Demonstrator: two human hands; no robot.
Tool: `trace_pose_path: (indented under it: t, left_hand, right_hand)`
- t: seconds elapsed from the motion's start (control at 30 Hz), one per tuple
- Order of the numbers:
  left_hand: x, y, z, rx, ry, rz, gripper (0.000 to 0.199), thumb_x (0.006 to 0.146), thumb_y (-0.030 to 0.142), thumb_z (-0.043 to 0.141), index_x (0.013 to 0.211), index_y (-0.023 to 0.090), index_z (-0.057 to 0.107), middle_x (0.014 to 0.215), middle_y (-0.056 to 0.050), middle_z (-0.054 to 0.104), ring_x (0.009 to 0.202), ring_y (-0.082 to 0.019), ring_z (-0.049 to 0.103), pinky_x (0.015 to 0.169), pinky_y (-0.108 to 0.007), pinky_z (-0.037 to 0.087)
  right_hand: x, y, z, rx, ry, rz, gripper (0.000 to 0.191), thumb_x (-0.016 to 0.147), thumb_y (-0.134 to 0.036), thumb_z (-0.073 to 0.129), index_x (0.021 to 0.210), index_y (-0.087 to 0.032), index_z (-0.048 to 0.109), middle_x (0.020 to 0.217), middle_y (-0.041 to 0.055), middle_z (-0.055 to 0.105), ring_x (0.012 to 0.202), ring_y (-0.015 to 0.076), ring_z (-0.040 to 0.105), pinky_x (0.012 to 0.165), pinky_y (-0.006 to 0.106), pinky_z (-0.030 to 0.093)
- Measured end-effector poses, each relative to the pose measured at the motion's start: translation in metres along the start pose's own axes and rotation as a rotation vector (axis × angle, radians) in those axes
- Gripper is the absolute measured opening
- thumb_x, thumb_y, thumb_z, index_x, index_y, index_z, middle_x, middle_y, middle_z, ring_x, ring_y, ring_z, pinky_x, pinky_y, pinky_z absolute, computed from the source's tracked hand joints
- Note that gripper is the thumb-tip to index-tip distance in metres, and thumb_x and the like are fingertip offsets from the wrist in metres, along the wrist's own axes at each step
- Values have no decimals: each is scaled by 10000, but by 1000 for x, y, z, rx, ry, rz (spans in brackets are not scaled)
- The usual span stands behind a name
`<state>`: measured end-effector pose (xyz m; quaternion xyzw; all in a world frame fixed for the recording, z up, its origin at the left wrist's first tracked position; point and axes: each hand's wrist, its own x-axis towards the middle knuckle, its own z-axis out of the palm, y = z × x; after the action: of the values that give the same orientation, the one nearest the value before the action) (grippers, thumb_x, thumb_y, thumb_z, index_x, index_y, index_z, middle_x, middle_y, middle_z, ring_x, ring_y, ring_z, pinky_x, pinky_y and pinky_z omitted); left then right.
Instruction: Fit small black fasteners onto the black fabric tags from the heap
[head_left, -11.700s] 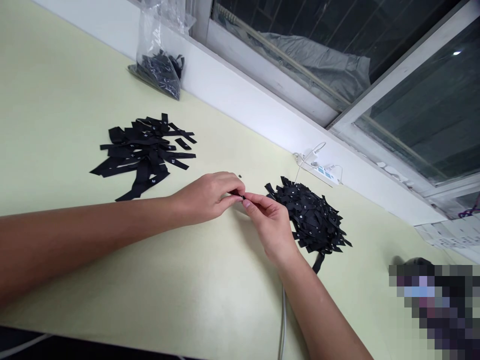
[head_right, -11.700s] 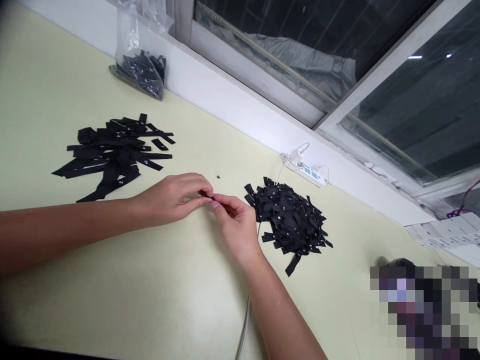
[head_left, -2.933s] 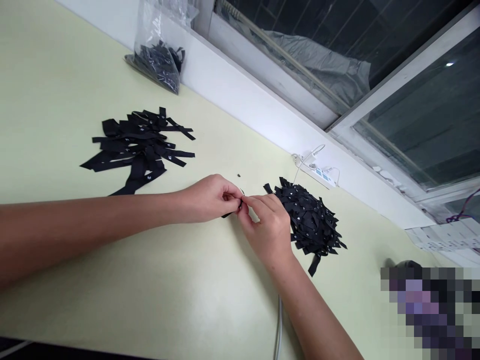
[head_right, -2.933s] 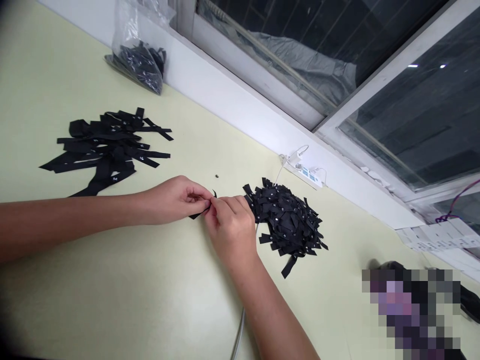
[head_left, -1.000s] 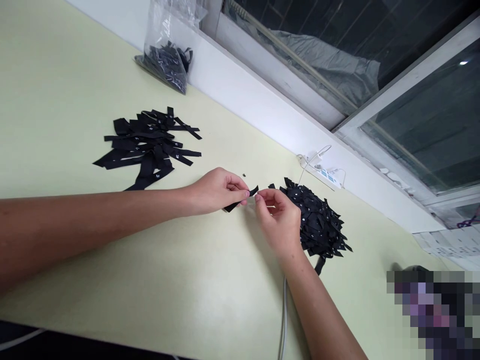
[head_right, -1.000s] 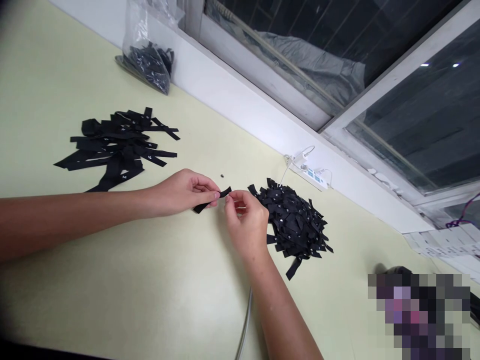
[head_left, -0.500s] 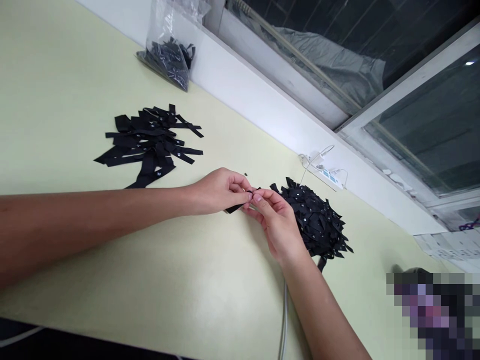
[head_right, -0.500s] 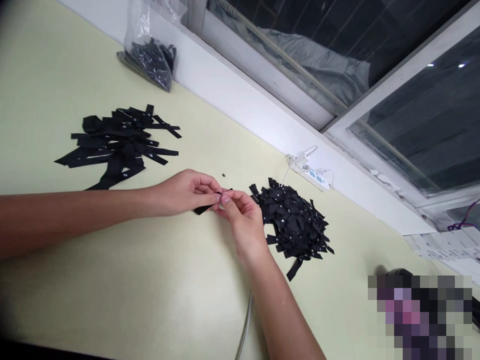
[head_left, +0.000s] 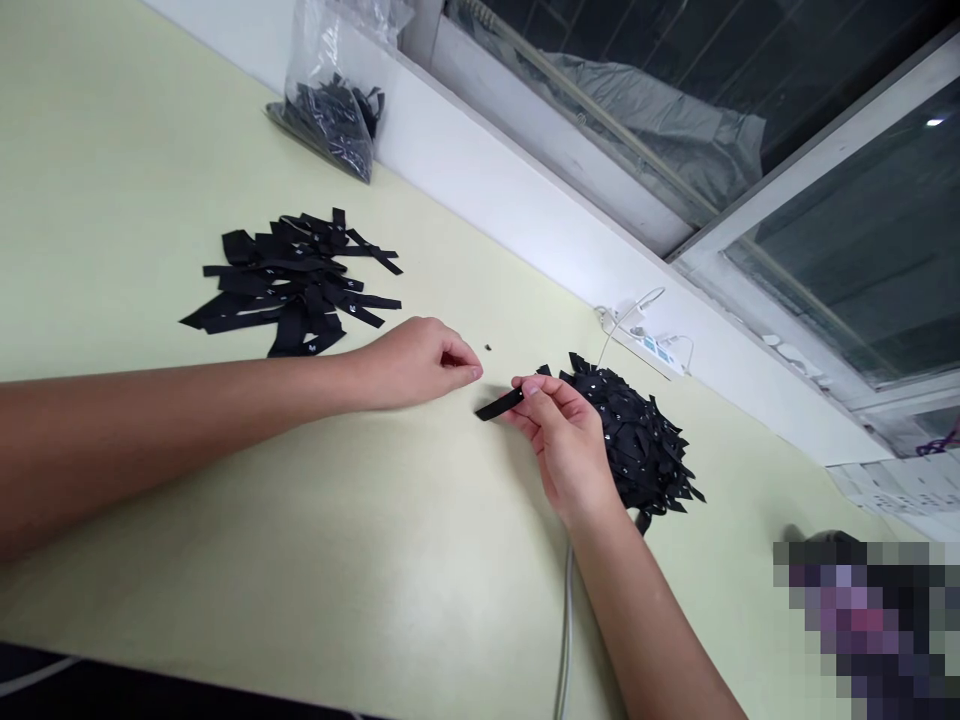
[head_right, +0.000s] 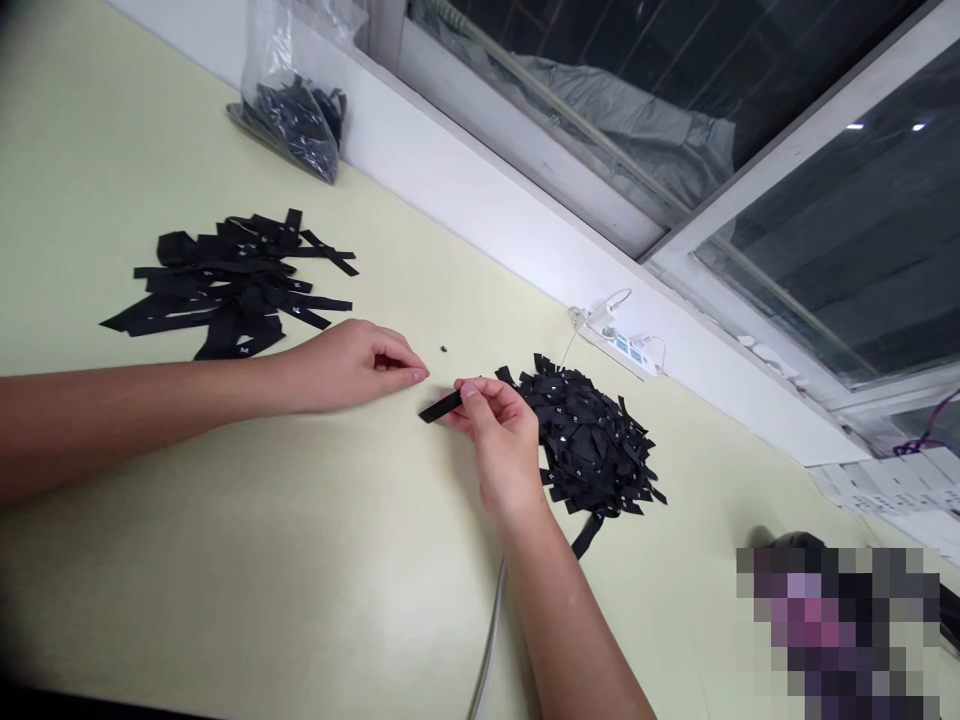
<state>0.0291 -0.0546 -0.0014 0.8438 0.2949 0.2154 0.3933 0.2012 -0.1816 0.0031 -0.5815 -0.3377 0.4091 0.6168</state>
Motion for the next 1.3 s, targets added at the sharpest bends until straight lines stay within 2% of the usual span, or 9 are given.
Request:
trace_pose_path:
  t: [0.13,0.27,0.4,0.6,0.7,0.77,0.97,1.17,1.3]
  left_hand:
    - [6,-6,-2,145,35,27,181,787,341,670,802,220,804,977,-43,721,875,-200,644,787,-298,436]
    - [11,-10,-2,197,67,5,204,773,389,697,813,208,782,985,-54,693,896,-217,631,794,-311,426]
    - [10,-12,-2,174,62,41,235,844,405,645,867,215,780,1035,-44,686,891,-198,626,799,-313,434]
    - [-4,9,6,10,144,113,323,919,486,594,952,210,759,1060,-40,683,866,-173,620,784,-309,464]
    - [-10,19,13,-53,107,124,315,853,475,689,1041,226,729,1066,-27,708,955,-191,632,802,-301,482]
    - [-12,23,17,-75,83,117,258,848,415,694,1020,226,722,1018,-13,724,948,-184,642,797,-294,488]
    - [-11,22,18,-254,58,48,184,854,313,660,985,195,712,892,-11,735,838,-157,678,765,-278,522]
    - [-7,17,20,-386,34,-4,190,835,313,663,958,174,704,843,-14,709,796,-153,651,731,-276,504]
    - [-6,16,18,-414,-6,-28,197,846,350,655,896,172,722,831,-11,704,774,-145,615,714,-272,471]
  right_hand:
    - [-2,-2,2,5,-11,26,240,759,-383,827,841,-184,722,982,47,733,735,133,665,729,324,648]
    - [-1,-3,2,44,-14,54,250,726,-369,861,820,-177,732,974,41,733,717,116,651,699,288,636]
    - [-2,-4,2,41,-9,53,258,725,-374,869,829,-180,734,982,35,736,706,102,638,699,266,620]
    - [-5,-4,5,47,-34,40,263,725,-389,879,829,-193,739,966,31,752,720,111,645,719,285,626]
    - [-7,-4,8,68,-60,35,255,739,-387,875,843,-198,741,949,29,760,768,122,674,760,290,626]
    - [-9,-4,10,82,-76,29,238,752,-376,868,852,-202,741,929,23,759,805,135,694,787,303,629]
    - [-11,-4,12,91,-89,0,205,788,-373,846,866,-217,740,864,3,748,840,158,723,792,327,632]
    - [-11,-5,12,52,-48,-8,221,762,-388,850,880,-228,753,1000,26,753,909,182,712,712,295,611]
    - [-8,-3,7,-10,44,-54,220,760,-390,841,896,-238,759,1027,22,714,926,164,650,695,270,591]
